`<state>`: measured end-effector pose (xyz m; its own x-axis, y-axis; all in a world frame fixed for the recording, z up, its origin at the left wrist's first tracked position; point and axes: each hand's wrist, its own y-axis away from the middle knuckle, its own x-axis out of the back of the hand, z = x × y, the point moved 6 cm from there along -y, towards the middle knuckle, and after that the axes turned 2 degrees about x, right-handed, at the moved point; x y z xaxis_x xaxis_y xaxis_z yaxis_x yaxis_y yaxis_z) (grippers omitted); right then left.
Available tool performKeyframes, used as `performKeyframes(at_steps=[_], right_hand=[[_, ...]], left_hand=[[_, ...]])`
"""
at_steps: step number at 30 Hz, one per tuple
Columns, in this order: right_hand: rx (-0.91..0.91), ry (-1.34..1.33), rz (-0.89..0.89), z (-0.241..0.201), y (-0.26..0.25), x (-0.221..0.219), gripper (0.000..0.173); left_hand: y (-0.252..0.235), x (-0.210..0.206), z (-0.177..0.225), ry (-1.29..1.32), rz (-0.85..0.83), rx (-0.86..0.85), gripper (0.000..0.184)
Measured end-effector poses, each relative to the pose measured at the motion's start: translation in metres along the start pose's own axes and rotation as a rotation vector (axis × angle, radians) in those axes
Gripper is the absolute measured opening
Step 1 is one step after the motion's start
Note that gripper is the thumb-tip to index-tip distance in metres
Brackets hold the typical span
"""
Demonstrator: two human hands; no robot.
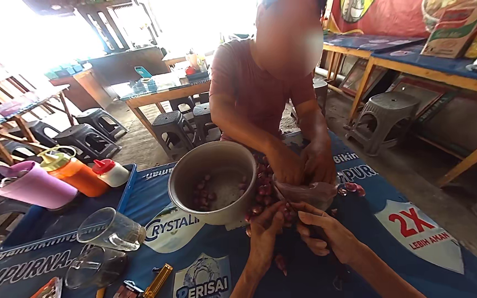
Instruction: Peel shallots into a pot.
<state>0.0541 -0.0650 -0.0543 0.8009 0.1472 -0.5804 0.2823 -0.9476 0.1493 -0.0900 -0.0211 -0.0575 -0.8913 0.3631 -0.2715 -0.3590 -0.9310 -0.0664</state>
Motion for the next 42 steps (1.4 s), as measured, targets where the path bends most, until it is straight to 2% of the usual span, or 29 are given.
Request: performKeyframes(at_steps=[4,7,12,17,20,24,26,36,42], right_hand=[[0.028,0.04,0.03,0.0,0.0,0.001,0.03],[0.057,0.065,0.065,-0.002,0.0,0.001,0.03],[0.072,0.115,0.09,-0.002,0.001,-0.002,0.03],[0.126,0.1,0.113,-0.011,0.003,0.006,0.032],[0.152,0.166,0.079,-0.013,0.004,0.0,0.034],[0.223,0.381,0.017,-0.009,0.005,-0.008,0.053],[0.247,0.454,0.004,-0.006,0.003,-0.008,0.056],[0.238,0.55,-0.062,-0.003,0.001,-0.006,0.051],[0.243,0.571,0.001,-0.003,0.002,-0.008,0.046]], left_hand=[[-0.001,0.001,-0.001,0.029,-0.037,0.046,0.034],[0.0,-0.001,0.003,0.0,-0.069,0.01,0.04],[-0.002,0.002,0.0,-0.027,-0.039,-0.016,0.03],[-0.006,0.013,0.001,0.216,-0.023,0.089,0.033],[-0.008,0.016,0.004,0.285,-0.03,0.089,0.034],[-0.006,0.011,0.004,0.211,-0.052,0.087,0.031],[-0.006,0.011,0.004,0.153,-0.076,0.068,0.028],[-0.005,0.013,0.008,-0.04,-0.059,-0.02,0.02],[-0.004,0.013,0.01,-0.134,-0.026,-0.133,0.017]])
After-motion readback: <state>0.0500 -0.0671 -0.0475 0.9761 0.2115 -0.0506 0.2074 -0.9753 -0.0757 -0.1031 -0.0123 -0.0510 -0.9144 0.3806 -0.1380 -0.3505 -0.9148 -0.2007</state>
